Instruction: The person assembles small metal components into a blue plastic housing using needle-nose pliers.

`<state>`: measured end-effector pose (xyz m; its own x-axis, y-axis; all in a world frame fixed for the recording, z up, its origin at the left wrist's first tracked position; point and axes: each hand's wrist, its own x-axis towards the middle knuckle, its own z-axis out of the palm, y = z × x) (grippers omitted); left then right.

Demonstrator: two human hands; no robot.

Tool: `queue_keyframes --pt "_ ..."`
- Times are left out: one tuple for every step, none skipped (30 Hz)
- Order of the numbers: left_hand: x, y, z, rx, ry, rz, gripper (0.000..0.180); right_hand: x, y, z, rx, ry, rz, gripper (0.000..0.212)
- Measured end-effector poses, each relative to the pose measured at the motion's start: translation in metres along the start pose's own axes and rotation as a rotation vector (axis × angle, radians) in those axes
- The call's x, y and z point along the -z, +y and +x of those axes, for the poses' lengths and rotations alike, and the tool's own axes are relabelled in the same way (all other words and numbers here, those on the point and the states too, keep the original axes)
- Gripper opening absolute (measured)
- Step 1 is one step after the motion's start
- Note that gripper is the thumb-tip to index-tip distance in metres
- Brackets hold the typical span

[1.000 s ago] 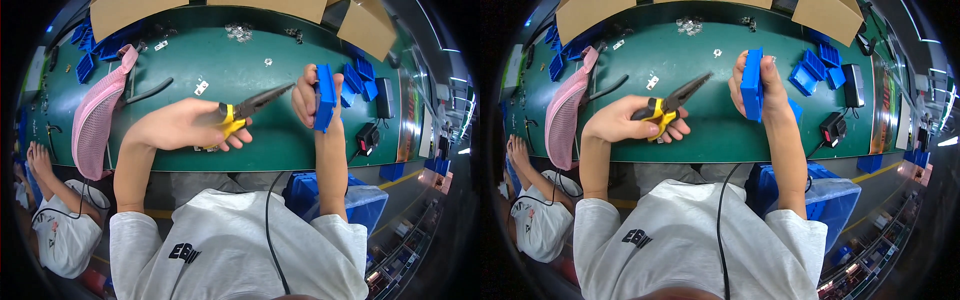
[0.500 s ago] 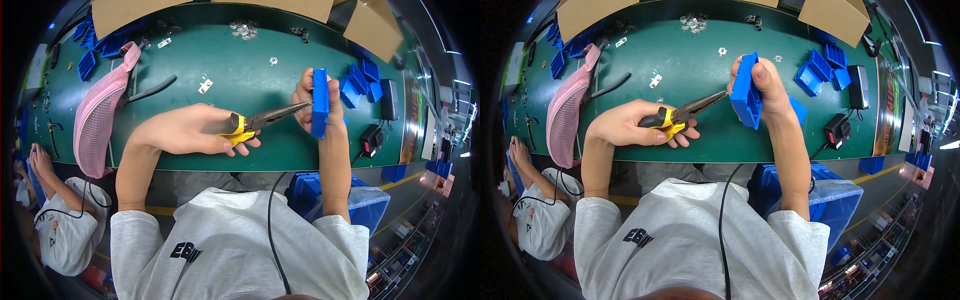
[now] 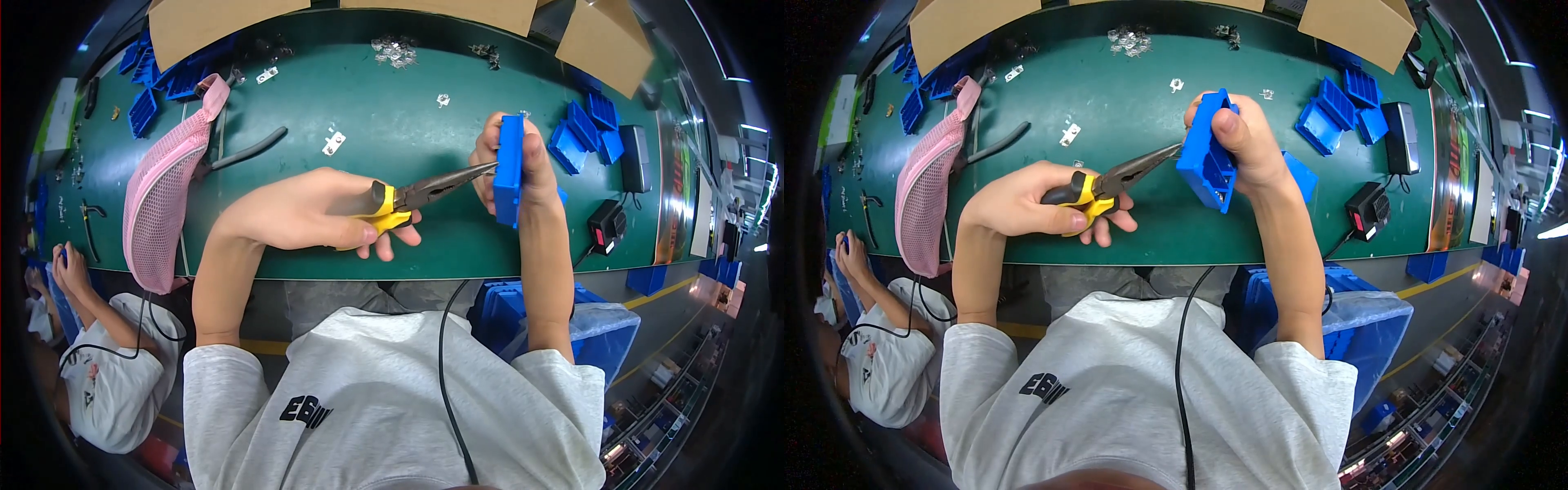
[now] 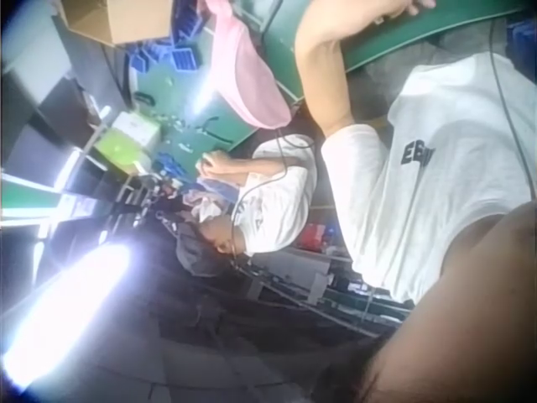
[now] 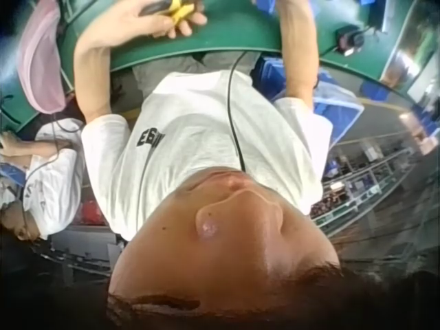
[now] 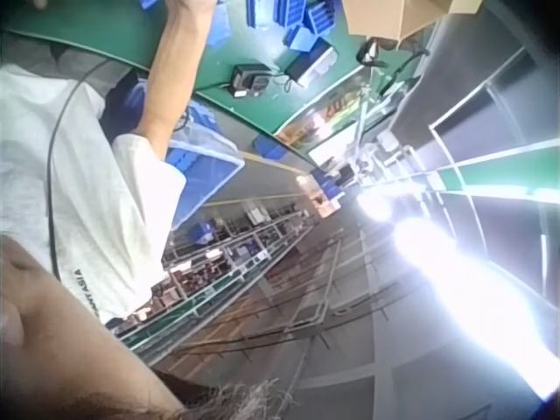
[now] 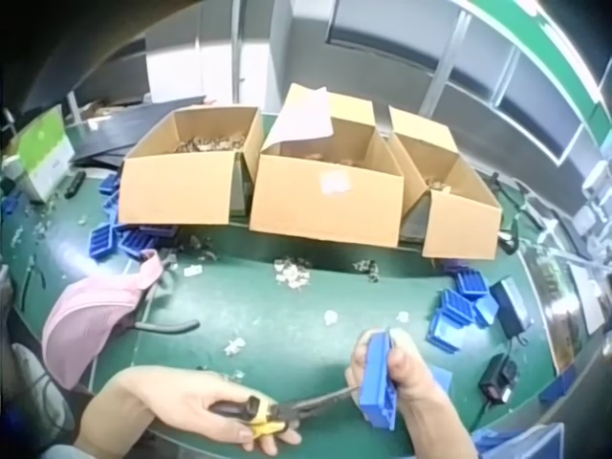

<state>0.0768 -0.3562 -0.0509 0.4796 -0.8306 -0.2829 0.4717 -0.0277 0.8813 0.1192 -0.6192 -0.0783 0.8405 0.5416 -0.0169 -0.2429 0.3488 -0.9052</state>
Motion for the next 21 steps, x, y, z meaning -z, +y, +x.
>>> queue_keyframes --pt "0.0006 0.0010 -0.0001 0.014 0.010 -0.017 0.040 0.0009 0.0007 0.0003 0.003 -0.002 -0.042 0.057" --pt "0.0017 0.0019 -0.0014 0.014 0.010 -0.016 0.040 0.0013 0.0004 0.0012 0.005 -0.003 -0.042 0.057" --pt "0.0037 0.0025 -0.0029 -0.001 -0.014 -0.011 0.039 0.0019 0.0000 0.0017 0.003 0.001 -0.021 0.056" --pt "0.0050 0.0031 -0.0035 -0.016 -0.037 -0.006 0.039 0.0022 -0.0004 0.0016 0.003 0.004 0.000 0.056" --pt "0.0041 0.0033 -0.0037 -0.011 -0.007 -0.003 0.039 0.0021 -0.0011 0.0012 0.005 0.007 -0.001 0.056" --pt "0.0039 0.0036 -0.0039 -0.012 -0.005 -0.002 0.039 0.0015 -0.0018 0.0014 0.013 -0.005 0.023 0.056" --pt "0.0038 0.0037 -0.0039 -0.005 0.023 -0.012 0.040 0.0010 -0.0023 0.0015 0.022 -0.017 0.047 0.055" --pt "0.0039 0.0038 -0.0039 0.001 0.051 -0.022 0.040 0.0006 -0.0025 0.0012 0.023 -0.019 0.047 0.055" --pt "0.0043 0.0033 -0.0038 0.010 0.053 -0.003 0.040 0.0004 -0.0023 0.0008 0.029 -0.015 0.047 0.055" --pt "0.0041 0.0026 -0.0037 0.010 0.055 -0.002 0.040 0.0004 -0.0023 0.0007 0.035 -0.010 0.047 0.055" --pt "0.0038 0.0018 -0.0033 0.004 0.046 -0.006 0.040 0.0016 -0.0034 0.0004 0.036 -0.012 0.047 0.055" --pt "0.0035 0.0014 -0.0029 -0.002 0.035 -0.009 0.040 0.0037 -0.0054 -0.0007 -0.028 0.023 0.019 0.061" --pt "0.0031 0.0014 -0.0030 -0.001 0.034 -0.008 0.040 0.0048 -0.0065 -0.0013 -0.092 0.058 -0.010 0.067" --pt "0.0026 0.0013 -0.0031 -0.005 0.035 -0.004 0.040 0.0042 -0.0052 -0.0004 -0.091 0.058 -0.009 0.067" --pt "0.0024 0.0015 -0.0026 -0.008 0.032 0.000 0.040 0.0032 -0.0032 0.0006 -0.039 0.020 0.019 0.060" --pt "0.0026 0.0009 -0.0019 -0.007 0.029 0.002 0.040 0.0028 -0.0019 0.0010 0.013 -0.018 0.047 0.053" --pt "0.0030 -0.0001 -0.0011 -0.006 0.028 0.004 0.040 0.0032 -0.0017 0.0007 0.015 -0.016 0.047 0.053" --pt "0.0031 -0.0003 -0.0012 -0.004 0.029 0.007 0.040 0.0032 -0.0014 0.0009 0.020 -0.015 0.056 0.053" --pt "0.0027 0.0002 -0.0015 -0.003 0.029 0.008 0.040 0.0033 -0.0014 0.0010 0.024 -0.015 0.065 0.053" --pt "0.0022 0.0009 -0.0019 -0.004 0.034 0.013 0.040 0.0042 -0.0023 0.0006 0.026 -0.015 0.066 0.053" --pt "0.0019 0.0013 -0.0019 -0.005 0.039 0.018 0.040 0.0060 -0.0040 -0.0004 -0.031 0.018 0.028 0.059"
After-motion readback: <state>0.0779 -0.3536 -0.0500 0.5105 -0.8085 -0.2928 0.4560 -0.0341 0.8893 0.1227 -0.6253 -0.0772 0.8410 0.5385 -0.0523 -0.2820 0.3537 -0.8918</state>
